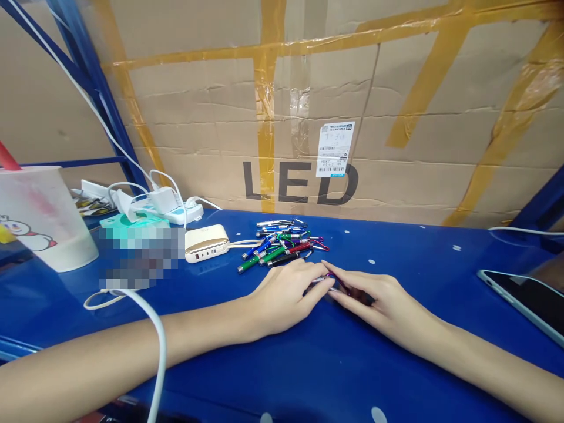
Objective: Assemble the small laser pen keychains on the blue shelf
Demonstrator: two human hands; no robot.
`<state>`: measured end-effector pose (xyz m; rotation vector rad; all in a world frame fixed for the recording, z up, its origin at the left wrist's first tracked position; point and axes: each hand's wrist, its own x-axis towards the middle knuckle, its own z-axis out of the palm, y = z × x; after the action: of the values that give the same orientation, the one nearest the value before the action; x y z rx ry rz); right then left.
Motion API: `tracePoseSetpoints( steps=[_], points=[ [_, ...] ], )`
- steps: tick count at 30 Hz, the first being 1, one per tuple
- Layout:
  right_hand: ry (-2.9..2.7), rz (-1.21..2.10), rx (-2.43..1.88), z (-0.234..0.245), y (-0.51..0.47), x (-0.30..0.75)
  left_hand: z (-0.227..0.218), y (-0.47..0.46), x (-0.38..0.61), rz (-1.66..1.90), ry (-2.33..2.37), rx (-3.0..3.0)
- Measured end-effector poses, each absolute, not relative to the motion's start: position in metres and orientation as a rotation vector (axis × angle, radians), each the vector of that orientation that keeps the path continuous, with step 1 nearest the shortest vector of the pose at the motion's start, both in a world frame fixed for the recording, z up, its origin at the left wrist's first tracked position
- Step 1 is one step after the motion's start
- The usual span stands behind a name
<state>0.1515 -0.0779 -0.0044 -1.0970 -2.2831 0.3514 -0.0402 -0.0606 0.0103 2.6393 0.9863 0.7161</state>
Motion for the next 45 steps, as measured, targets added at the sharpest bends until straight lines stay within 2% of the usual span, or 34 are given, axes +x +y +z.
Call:
tracePoseSetpoints(
  steps=[16,24,35,41,45],
  points=[
    [-2.339,0.422,-1.062,-0.004,-0.078,0.154,0.008,-0.057,-0.041,0.541,0.937,2.656],
    [-2.266,0.46,-1.066,-0.002,-0.079,0.154,0.007,-0.057,-0.041,0.579,0.948,2.606],
    [-2.046,0.195,-1.259,-0.001,-0.06,0.173,0.012,-0.061,-0.04,0.556,1.052,2.569],
    [-2.057,0.329,-1.204,0.002,-0.064,0.164,0.014,-0.062,-0.039,0.605,1.218,2.472],
    [-2.022,0.389,-1.146,0.003,-0.071,0.156,0.012,-0.062,-0.039,0.648,1.158,2.454]
  ],
)
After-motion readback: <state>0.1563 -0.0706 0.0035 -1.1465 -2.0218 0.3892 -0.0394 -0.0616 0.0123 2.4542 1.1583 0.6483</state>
